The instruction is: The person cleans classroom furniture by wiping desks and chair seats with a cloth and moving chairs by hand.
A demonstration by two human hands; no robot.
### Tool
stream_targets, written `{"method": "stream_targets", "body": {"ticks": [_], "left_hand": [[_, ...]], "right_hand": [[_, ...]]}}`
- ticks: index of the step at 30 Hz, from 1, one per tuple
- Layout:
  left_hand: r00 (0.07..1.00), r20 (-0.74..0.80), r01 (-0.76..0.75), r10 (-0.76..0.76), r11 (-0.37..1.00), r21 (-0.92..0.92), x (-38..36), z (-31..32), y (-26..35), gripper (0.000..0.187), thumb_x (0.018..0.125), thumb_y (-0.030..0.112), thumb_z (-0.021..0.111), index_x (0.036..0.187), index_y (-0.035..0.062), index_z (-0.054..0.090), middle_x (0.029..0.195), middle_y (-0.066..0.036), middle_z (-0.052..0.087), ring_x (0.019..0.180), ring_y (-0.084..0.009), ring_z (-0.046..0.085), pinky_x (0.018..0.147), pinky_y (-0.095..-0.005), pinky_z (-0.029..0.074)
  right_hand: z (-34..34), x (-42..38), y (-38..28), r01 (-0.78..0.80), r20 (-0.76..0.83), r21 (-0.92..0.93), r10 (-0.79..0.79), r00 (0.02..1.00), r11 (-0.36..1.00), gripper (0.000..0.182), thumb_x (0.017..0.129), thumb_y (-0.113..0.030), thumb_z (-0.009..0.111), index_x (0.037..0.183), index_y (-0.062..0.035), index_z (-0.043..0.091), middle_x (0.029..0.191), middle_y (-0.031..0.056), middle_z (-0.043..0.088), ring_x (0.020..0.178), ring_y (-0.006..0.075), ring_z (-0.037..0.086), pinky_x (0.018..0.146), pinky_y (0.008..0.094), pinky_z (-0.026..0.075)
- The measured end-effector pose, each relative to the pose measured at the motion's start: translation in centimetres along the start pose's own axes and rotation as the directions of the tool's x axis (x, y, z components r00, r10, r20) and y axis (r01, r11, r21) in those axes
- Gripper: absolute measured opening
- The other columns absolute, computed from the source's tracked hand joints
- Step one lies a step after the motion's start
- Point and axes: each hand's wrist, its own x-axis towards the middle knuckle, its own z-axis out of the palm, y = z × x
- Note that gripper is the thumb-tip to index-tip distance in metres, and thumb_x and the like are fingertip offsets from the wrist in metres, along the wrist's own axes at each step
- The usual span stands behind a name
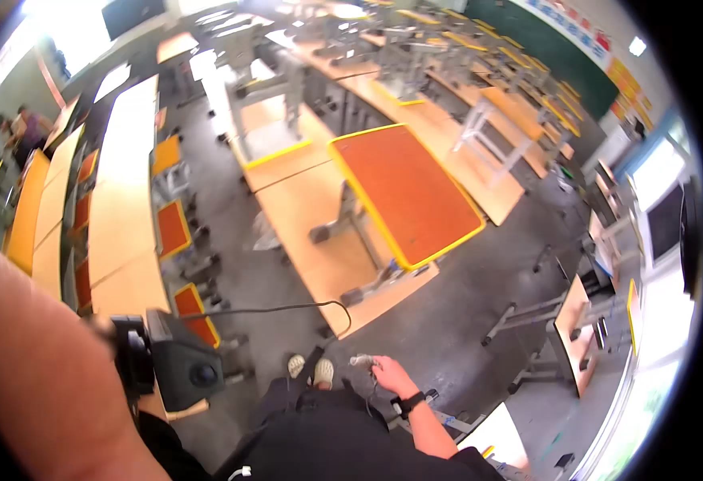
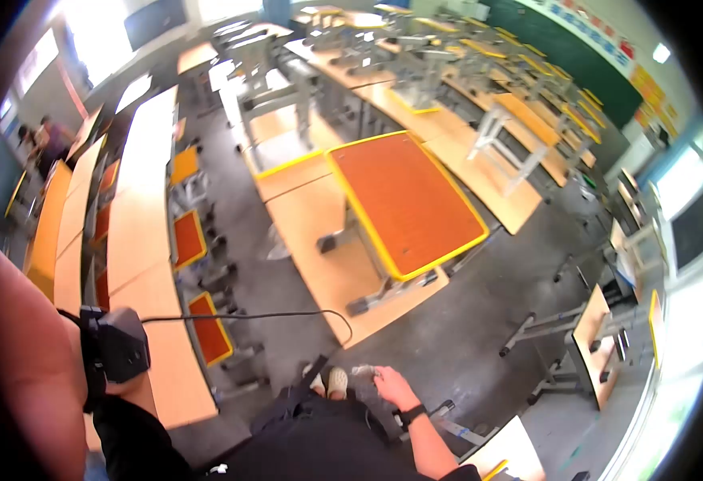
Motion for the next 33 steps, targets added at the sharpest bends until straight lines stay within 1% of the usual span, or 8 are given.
{"method": "stream_targets", "body": {"ticks": [8,9,12,15,19,22,24,33], "left_hand": [[0.998,0.063,-0.012,0.019,0.995,-0.103,0.7,3.3,-1.7,0.029,0.091,0.020,0.063,0.109,-0.0023,0.064,0.120,-0.024,0.062,0.115,-0.0469,0.059,0.098,-0.0561,0.048],[0.998,0.069,0.001,0.008,0.992,-0.124,0.8,3.9,-1.6,0.028,0.091,0.019,0.063,0.109,-0.0025,0.064,0.121,-0.024,0.062,0.115,-0.0471,0.059,0.098,-0.0564,0.047],[0.994,0.107,0.047,-0.027,0.981,-0.186,1.1,4.8,-1.7,0.027,0.090,0.018,0.063,0.107,-0.0032,0.065,0.122,-0.024,0.061,0.116,-0.0476,0.058,0.099,-0.0572,0.047],[0.989,0.132,0.094,-0.071,0.981,-0.170,1.3,6.5,-0.9,0.026,0.090,0.016,0.063,0.106,-0.0039,0.066,0.124,-0.025,0.061,0.117,-0.0480,0.058,0.099,-0.0581,0.047],[0.961,0.146,0.261,-0.234,0.944,-0.202,1.0,11.8,0.7,0.025,0.089,0.014,0.062,0.104,-0.0049,0.067,0.126,-0.026,0.060,0.119,-0.0487,0.058,0.100,-0.0592,0.046],[0.925,0.121,0.379,-0.361,0.896,-0.229,0.3,19.6,1.4,0.023,0.088,0.012,0.063,0.102,-0.0060,0.068,0.120,-0.024,0.064,0.118,-0.0483,0.059,0.100,-0.0568,0.046],[0.836,0.102,0.546,-0.539,0.801,-0.243,-0.5,25.8,2.1,0.017,0.084,0.002,0.065,0.099,-0.0038,0.070,0.116,-0.023,0.067,0.116,-0.0457,0.061,0.100,-0.0538,0.048],[0.499,0.138,0.844,-0.856,0.516,0.147,-3.9,37.3,7.8,0.042,0.085,0.008,0.069,0.125,0.0022,0.063,0.138,-0.017,0.058,0.137,-0.0404,0.047,0.114,-0.0549,0.035]], "right_hand": [[-12.9,-3.7,-9.7,0.147,-0.506,0.323,0.039,0.862,0.935,0.034,0.091,0.002,0.056,0.124,-0.0013,0.063,0.120,0.0210,0.067,0.114,0.0356,0.064,0.099,0.0402,0.049],[-15.1,-4.1,-11.2,0.218,-0.617,0.136,-0.089,0.782,0.966,0.034,0.091,0.003,0.055,0.124,-0.0006,0.062,0.120,0.0213,0.067,0.113,0.0362,0.064,0.099,0.0397,0.049],[-20.9,-5.3,-16.8,0.276,-0.735,0.137,-0.089,0.672,0.952,0.037,0.091,0.006,0.054,0.127,-0.0011,0.061,0.125,0.0176,0.063,0.111,0.0320,0.063,0.097,0.0367,0.049],[-25.3,-2.6,-19.5,0.403,-0.782,-0.131,-0.344,0.519,0.906,0.045,0.088,0.009,0.055,0.131,-0.0035,0.061,0.135,0.0159,0.057,0.119,0.0326,0.060,0.100,0.0367,0.048],[-31.1,1.8,-21.7,0.398,-0.485,-0.445,-0.589,0.646,0.802,0.050,0.086,0.001,0.065,0.135,-0.0060,0.059,0.144,0.0169,0.051,0.134,0.0372,0.049,0.111,0.0451,0.041],[-32.4,7.8,-19.9,0.529,-0.005,-0.649,-0.699,0.715,0.547,0.058,0.085,-0.010,0.070,0.140,-0.0070,0.054,0.148,0.0175,0.048,0.142,0.0380,0.041,0.118,0.0526,0.031],[-34.5,10.2,-19.4,0.627,0.132,-0.537,-0.678,0.723,0.564,0.061,0.090,-0.021,0.068,0.146,-0.0073,0.049,0.153,0.0174,0.044,0.146,0.0366,0.036,0.121,0.0546,0.024],[-42.7,19.7,-18.7,0.876,0.549,-0.449,-0.718,0.428,0.178,0.064,0.097,-0.030,0.059,0.154,-0.0088,0.039,0.159,0.0169,0.037,0.149,0.0346,0.033,0.121,0.0532,0.025]]}}
